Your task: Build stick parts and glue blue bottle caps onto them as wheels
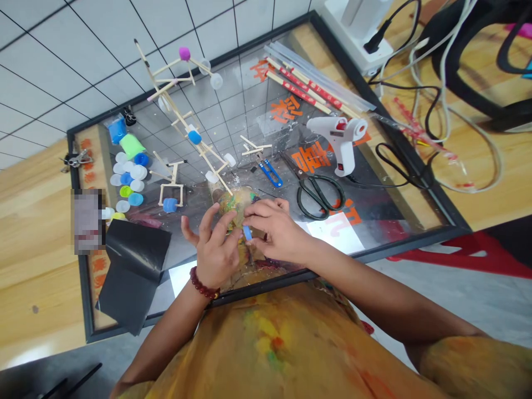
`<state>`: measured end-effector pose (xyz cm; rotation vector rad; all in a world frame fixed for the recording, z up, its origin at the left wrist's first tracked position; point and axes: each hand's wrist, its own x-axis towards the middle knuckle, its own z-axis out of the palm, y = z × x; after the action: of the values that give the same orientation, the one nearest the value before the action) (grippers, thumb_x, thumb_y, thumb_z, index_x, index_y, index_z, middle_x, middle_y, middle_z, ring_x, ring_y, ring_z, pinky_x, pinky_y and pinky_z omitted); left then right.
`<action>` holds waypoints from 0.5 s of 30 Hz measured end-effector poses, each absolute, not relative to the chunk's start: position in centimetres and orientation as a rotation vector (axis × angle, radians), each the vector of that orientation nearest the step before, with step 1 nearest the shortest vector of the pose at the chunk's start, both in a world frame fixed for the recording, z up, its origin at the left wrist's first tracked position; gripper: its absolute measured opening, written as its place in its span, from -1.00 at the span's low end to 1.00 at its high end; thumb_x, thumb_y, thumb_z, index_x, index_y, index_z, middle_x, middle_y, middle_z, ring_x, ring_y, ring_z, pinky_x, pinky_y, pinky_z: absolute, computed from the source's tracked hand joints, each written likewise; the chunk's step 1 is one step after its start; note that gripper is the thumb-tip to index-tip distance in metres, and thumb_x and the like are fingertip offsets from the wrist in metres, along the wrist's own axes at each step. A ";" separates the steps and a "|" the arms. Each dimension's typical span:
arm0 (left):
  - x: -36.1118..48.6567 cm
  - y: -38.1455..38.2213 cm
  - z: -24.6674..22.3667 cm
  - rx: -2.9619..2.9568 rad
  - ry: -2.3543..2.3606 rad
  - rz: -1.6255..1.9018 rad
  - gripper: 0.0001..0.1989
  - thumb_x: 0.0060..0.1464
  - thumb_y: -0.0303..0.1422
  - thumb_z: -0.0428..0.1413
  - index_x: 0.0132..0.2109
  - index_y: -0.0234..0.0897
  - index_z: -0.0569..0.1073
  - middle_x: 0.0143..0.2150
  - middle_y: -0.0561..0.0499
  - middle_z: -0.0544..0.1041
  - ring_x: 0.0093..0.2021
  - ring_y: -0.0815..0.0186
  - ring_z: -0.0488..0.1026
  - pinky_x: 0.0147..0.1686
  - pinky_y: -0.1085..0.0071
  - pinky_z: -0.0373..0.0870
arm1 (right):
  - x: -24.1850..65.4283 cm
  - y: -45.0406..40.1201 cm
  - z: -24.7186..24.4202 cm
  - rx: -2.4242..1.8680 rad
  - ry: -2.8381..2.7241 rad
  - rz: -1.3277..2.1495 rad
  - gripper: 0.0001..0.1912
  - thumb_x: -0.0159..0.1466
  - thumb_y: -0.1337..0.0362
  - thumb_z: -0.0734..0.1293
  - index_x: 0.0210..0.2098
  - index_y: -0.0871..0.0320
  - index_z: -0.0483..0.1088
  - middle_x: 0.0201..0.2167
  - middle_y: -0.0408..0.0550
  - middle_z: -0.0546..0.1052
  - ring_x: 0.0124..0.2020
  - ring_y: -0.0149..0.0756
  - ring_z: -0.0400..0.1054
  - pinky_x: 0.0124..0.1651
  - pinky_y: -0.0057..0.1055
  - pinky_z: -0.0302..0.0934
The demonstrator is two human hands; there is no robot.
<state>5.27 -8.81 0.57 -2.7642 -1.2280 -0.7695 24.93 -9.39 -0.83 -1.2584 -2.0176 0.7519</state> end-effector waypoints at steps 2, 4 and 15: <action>4.8 -8.5 0.4 -2.744 -1.244 -0.747 -0.81 0.12 -0.55 0.10 -0.25 -0.16 0.54 0.07 -0.02 0.59 0.43 0.11 0.15 0.41 -0.12 -0.06 | 25.0 -9.4 -0.9 -1.254 -2.006 0.746 -0.79 0.09 0.41 0.40 -0.25 0.12 0.49 -0.08 -0.05 0.57 -0.01 -0.12 0.35 -0.02 -0.17 -0.12; 4.1 -8.2 0.3 -2.681 -1.281 -0.716 -0.81 0.13 -0.55 0.10 -0.28 -0.14 0.53 0.05 0.01 0.60 0.42 0.11 0.15 0.43 -0.19 -0.29 | 25.1 -9.4 -1.0 -1.249 -1.995 0.744 -0.77 0.08 0.44 0.38 -0.25 0.12 0.47 -0.09 -0.06 0.58 -0.02 -0.14 0.36 -0.01 -0.17 -0.11; 5.3 -8.8 0.9 -2.705 -1.285 -0.761 -0.81 0.12 -0.54 0.12 -0.28 -0.13 0.54 0.12 0.03 0.55 0.45 0.07 0.10 0.42 -0.21 -0.22 | 24.9 -9.5 -1.0 -1.312 -2.015 0.715 -0.74 0.12 0.38 0.38 -0.17 0.14 0.45 -0.03 0.01 0.55 -0.03 -0.10 0.34 -0.01 -0.16 -0.10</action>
<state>5.30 -8.83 0.86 -2.7054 -1.2845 -0.7611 24.94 -9.53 -0.96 -1.3125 -2.0147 0.7149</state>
